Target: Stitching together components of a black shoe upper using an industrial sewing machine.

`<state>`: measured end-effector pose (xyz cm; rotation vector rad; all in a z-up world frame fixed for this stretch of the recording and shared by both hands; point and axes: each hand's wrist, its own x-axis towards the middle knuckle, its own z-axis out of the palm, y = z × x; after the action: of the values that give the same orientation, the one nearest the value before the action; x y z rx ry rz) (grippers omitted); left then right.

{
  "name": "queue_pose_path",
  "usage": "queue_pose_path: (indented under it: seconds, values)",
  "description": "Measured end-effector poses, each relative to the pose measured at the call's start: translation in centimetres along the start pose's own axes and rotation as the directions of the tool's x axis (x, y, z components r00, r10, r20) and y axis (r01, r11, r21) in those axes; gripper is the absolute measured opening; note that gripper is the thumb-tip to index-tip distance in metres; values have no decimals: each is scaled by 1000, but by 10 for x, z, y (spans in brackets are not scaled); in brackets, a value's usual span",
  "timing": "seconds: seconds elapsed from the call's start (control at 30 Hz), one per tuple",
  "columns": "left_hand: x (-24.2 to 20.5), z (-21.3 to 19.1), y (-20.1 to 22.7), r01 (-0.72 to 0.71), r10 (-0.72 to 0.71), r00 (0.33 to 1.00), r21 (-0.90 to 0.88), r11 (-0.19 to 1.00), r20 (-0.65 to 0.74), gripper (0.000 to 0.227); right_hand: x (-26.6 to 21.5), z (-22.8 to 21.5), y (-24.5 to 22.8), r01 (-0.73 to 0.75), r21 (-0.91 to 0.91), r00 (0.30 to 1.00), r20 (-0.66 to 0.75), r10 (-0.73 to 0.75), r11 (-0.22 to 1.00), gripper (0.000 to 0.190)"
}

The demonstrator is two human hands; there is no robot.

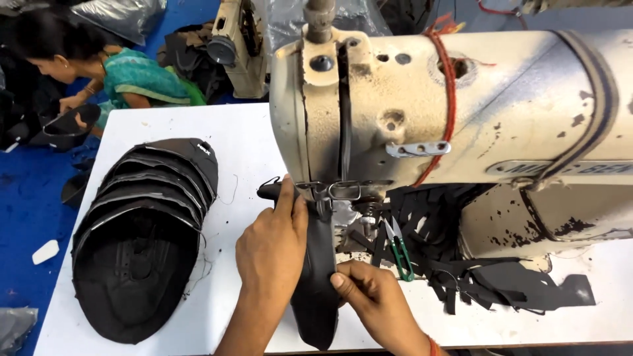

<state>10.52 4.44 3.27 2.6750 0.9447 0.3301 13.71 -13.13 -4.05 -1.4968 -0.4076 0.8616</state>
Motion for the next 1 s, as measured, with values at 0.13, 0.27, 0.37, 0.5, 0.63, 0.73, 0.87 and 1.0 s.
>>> queue_pose_path:
  seconds: [0.13,0.27,0.37,0.5,0.63,0.73,0.87,1.0]
  values:
    - [-2,14,-11,-31,20,998,-209,978,-55,45,5,-4,5,94,-159,995,-27,-100,983,25]
    - [-18,17,-25,-26,26,1000,-403,915,-5,47,8,-6,-1,47,-399,994,-76,-84,916,28]
    - [-33,18,-32,-189,145,981,-477,858,-129,47,14,-8,5,131,-326,988,-36,-151,936,27]
    - [-41,16,-32,-437,344,868,-220,872,-358,47,19,-10,6,133,-374,989,-16,-149,918,28]
    - [-35,11,-28,-371,282,922,-395,840,-267,36,20,-10,8,78,-318,995,-26,-91,945,28]
    - [-25,5,-24,-271,218,962,-513,814,-162,32,16,-3,-7,-97,-322,993,-94,70,942,28]
    - [-18,0,-16,-194,184,980,-522,831,-71,31,14,-2,-7,-166,-362,983,-138,124,917,30]
    - [-18,2,-22,-210,204,976,-556,804,-74,30,12,-9,20,50,-234,998,44,-41,971,23]
